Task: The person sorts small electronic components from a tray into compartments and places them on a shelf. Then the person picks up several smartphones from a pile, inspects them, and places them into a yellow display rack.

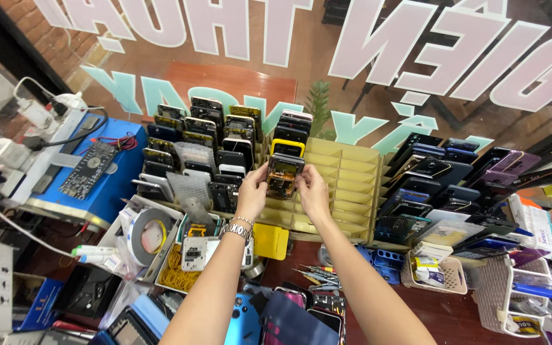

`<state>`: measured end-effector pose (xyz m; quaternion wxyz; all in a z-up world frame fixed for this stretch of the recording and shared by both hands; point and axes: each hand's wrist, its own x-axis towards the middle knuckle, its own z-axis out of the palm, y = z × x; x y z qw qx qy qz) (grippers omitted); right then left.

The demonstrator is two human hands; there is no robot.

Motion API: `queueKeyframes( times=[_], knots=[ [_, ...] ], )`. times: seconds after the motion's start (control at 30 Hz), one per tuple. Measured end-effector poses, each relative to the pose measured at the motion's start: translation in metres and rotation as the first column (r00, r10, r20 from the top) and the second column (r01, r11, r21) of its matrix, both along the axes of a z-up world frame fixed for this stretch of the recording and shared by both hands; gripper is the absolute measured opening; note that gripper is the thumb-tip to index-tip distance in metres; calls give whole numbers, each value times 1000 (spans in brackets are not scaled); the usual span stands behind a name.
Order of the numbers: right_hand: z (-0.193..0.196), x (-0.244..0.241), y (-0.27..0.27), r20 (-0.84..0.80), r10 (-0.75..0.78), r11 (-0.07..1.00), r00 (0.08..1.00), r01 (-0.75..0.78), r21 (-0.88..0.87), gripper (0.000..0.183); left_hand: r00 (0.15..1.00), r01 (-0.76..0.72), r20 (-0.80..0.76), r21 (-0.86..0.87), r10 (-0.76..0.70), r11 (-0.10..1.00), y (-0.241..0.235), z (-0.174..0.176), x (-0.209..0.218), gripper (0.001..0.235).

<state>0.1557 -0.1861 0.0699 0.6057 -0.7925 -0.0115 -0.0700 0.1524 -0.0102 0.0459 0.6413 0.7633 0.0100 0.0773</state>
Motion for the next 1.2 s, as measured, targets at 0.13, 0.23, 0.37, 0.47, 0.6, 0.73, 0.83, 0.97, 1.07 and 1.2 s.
queueKeyframes(
  times=[0.13,0.23,0.37,0.47,0.6,0.73,0.83,0.97,1.07,1.2],
  knots=[
    [-23,8,2,-25,5,998,1000,-4,55,13,997,-1,-73,29,3,1000,3,-23,8,52],
    [-37,13,5,-69,-20,1000,997,21,6,12,987,7,-162,82,6,997,3,-40,12,54],
    [-48,16,7,-89,-95,991,991,86,-102,17,986,-5,-163,56,14,998,3,-51,14,58],
    [-49,14,5,-42,-115,977,992,106,-187,23,981,-21,-189,65,33,998,3,-50,11,58],
    [-48,5,-4,11,-129,981,992,129,-145,28,973,-87,-206,92,104,992,-1,-47,-1,54],
    [-51,-6,-21,-40,-109,985,993,102,-139,28,977,-117,-172,54,125,992,-5,-56,-21,46],
    [-61,-19,-31,-113,-43,985,993,24,-168,28,975,-115,-190,9,115,993,-8,-67,-40,40],
    [-80,-45,-38,-262,165,979,951,-189,-69,27,958,-123,-270,-104,91,987,-14,-84,-65,31],
    [-92,-70,-40,-372,309,947,875,-320,34,26,959,-117,-273,-132,77,984,-15,-95,-89,30],
    [-98,-111,-43,-486,446,879,752,-469,82,24,925,-89,-377,-109,42,990,-15,-104,-132,27]
  ],
)
